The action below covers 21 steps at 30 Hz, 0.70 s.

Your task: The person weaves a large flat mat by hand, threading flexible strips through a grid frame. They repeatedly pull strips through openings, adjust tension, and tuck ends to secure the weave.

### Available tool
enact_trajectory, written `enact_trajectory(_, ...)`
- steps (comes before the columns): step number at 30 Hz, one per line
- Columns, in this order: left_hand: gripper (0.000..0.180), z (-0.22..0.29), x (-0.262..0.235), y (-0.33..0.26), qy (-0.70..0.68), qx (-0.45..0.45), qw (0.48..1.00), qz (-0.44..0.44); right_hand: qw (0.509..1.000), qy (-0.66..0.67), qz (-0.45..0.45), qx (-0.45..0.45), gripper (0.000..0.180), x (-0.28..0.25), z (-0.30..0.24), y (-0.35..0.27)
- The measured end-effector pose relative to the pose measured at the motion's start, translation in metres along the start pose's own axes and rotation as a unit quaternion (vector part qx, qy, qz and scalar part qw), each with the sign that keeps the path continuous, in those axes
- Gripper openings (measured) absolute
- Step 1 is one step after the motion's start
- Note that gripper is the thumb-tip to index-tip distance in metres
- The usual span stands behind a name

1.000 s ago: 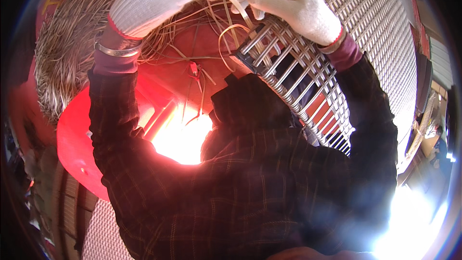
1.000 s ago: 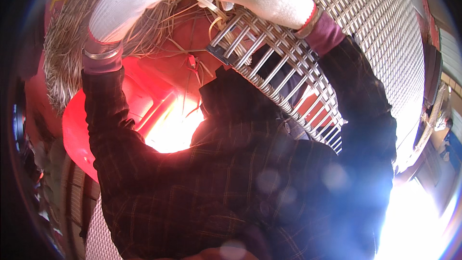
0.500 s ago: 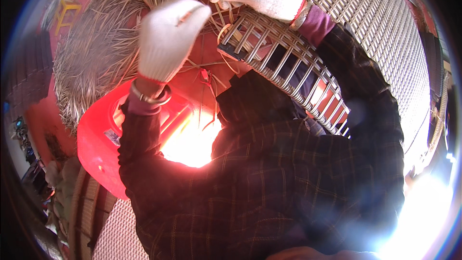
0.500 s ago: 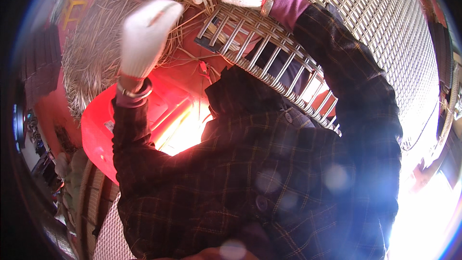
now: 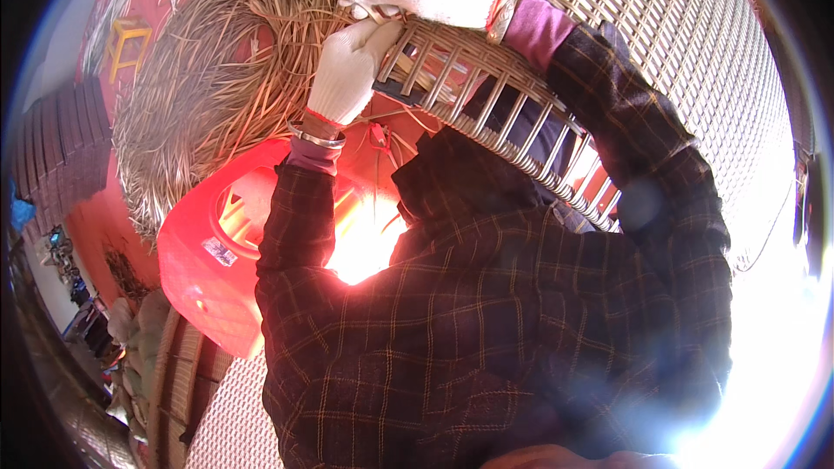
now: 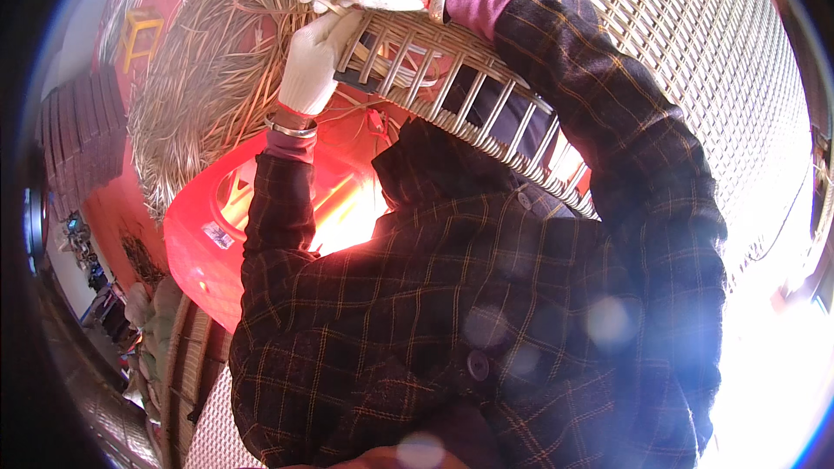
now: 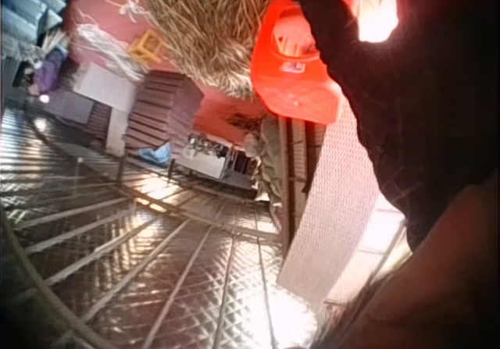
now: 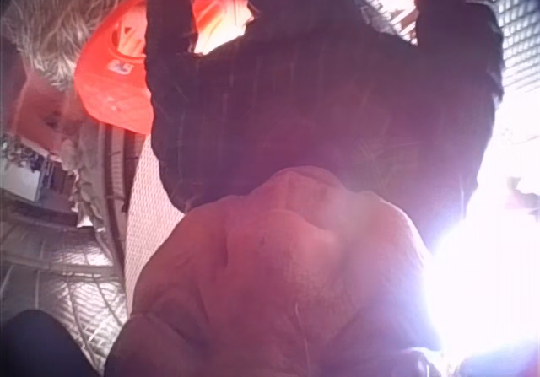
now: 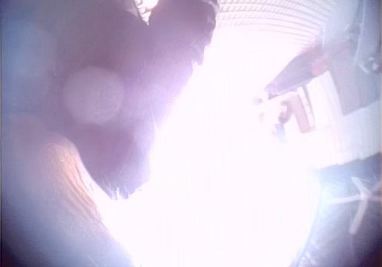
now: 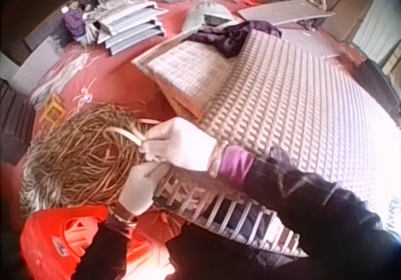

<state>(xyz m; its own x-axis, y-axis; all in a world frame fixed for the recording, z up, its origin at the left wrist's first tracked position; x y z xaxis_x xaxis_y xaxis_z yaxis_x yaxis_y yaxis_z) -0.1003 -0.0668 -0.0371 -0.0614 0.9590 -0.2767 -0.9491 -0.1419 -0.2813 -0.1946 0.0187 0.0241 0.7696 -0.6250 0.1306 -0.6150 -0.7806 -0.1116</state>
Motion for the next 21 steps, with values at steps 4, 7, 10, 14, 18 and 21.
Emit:
enact_trajectory(4,0.027,-0.013,0.001,0.001,-0.026,-0.035,0.999,0.014,0.999,-0.014,-0.019,-0.047,0.018,0.004,-0.009,-0.001)
enact_trajectory(7,0.027,-0.008,-0.003,0.001,0.041,0.016,0.999,0.032,0.999,-0.008,-0.009,-0.036,0.017,0.004,-0.008,-0.002)
enact_trajectory(10,0.026,-0.004,-0.004,-0.001,0.083,0.055,0.994,0.042,0.998,0.064,-0.021,-0.003,0.017,0.007,-0.003,-0.004)
enact_trajectory(14,0.027,-0.018,-0.001,-0.001,-0.006,-0.003,0.999,0.035,0.997,0.052,-0.033,-0.043,0.017,0.008,-0.014,-0.009)
enact_trajectory(18,0.029,-0.025,0.001,-0.002,-0.069,-0.039,0.996,0.040,0.992,0.119,-0.032,0.006,0.016,0.012,-0.004,-0.007)
enact_trajectory(21,0.032,-0.015,0.002,-0.002,-0.056,0.015,0.998,0.031,0.988,0.149,-0.035,0.009,0.016,0.016,-0.005,-0.006)
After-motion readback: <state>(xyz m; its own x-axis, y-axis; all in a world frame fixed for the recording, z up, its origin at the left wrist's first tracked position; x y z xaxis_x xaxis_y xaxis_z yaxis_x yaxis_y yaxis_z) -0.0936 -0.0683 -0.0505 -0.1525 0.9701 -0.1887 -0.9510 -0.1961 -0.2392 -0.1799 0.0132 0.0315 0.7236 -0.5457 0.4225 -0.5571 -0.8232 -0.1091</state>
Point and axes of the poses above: each hand's wrist, its own y-axis towards the middle knuckle, its own x-axis out of the palm, z = x × y, the point moved 10 cm from there along y, towards the middle knuckle, and after that the axes turned 13 degrees about y, right-handed, at the moved point
